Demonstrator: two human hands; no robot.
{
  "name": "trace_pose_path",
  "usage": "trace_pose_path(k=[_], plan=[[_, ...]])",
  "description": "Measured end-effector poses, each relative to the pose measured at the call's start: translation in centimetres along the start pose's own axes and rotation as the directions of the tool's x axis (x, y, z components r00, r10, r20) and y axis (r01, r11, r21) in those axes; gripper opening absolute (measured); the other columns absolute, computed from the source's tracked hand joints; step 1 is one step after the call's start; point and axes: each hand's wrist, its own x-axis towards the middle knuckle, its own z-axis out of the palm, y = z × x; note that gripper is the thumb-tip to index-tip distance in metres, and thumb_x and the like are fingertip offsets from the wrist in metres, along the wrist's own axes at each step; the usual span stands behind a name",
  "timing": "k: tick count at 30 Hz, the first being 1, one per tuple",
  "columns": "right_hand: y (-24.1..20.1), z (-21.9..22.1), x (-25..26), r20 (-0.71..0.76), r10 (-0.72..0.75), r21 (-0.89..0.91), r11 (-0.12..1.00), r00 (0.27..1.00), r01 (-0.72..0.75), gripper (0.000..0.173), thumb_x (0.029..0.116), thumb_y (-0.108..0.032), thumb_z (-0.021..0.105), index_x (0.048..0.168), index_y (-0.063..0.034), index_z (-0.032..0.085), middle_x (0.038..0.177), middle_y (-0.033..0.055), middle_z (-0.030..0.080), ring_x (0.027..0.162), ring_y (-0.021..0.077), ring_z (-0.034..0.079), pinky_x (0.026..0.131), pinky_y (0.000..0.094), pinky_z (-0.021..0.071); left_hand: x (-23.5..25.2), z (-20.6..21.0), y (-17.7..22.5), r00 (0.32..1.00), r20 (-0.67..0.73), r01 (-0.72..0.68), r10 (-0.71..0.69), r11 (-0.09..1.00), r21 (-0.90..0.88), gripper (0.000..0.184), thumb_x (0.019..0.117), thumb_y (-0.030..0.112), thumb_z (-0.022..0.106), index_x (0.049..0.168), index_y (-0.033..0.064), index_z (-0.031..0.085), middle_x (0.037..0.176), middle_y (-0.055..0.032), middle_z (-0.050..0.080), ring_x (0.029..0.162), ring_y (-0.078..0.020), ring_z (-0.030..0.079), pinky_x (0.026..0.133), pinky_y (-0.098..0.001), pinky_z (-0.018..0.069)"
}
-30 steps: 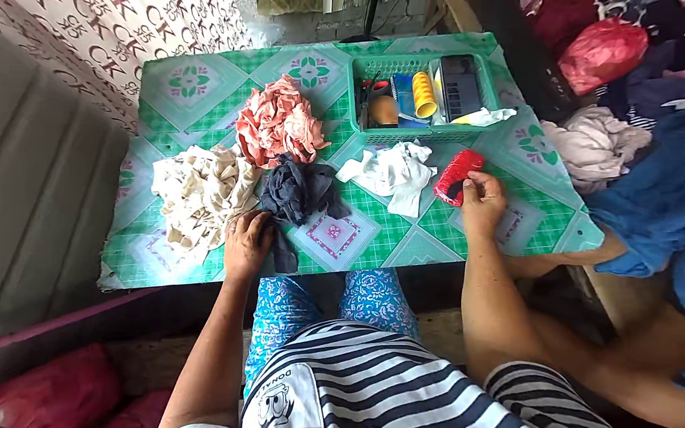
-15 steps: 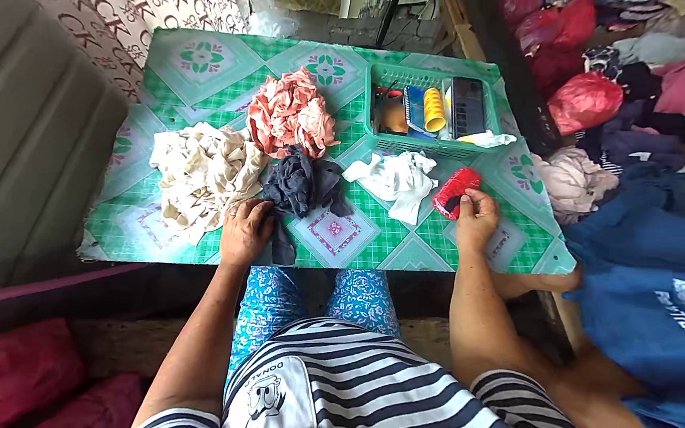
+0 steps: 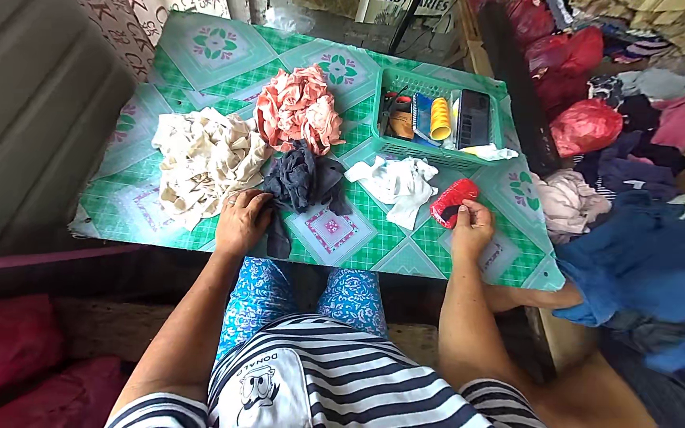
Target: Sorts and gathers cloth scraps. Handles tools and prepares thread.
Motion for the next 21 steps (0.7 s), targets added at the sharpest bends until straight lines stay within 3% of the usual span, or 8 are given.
trace_pose_path(k=[8, 14, 21], plan=[[-0.53, -0.02, -0.26, -0.004, 0.041, -0.004, 0.999, 0.999, -0.041, 0.026, 0.1025, -0.011, 0.058, 0.121, 0.0038, 0.069, 0.122, 0.0241, 0.064, 0.111, 0.0278, 0.063, 0.097, 0.0371, 0.0507, 0.1, 0.02, -0.02, 1.0, 0.018, 0.018, -0.018, 1.0, 0.019, 0.032, 0.0993, 0.021, 0.059, 0.126, 0.0071, 0.07, 0.131, -0.0184, 0.065, 0.126, -0.0399, 0.059, 0.105, -0.06, 0.0436], [-0.42, -0.1, -0.27, -0.01, 0.017, -0.018, 1.0, 1.0, -0.017, 0.027, 0.1032, -0.012, 0.057, 0.12, 0.0047, 0.069, 0.123, 0.0261, 0.064, 0.116, 0.035, 0.061, 0.101, 0.0438, 0.0489, 0.07, 0.13, -0.24, 1.0, 0.007, -0.012, 0.012, 1.0, 0.013, 0.034, 0.1001, 0.022, 0.056, 0.127, 0.0065, 0.069, 0.132, -0.019, 0.065, 0.127, -0.0408, 0.059, 0.104, -0.0612, 0.0434], [-0.38, 0.09, -0.2, -0.027, -0.024, -0.02, 1.0, 0.999, 0.024, 0.027, 0.1028, -0.011, 0.056, 0.118, 0.0069, 0.069, 0.12, 0.0272, 0.066, 0.117, 0.0358, 0.061, 0.103, 0.043, 0.048, -0.07, 0.35, -0.45, 1.0, -0.016, -0.014, 0.015, 0.999, 0.029, 0.036, 0.1009, 0.027, 0.053, 0.124, 0.0062, 0.072, 0.129, -0.0206, 0.067, 0.123, -0.044, 0.061, 0.102, -0.0625, 0.0446]])
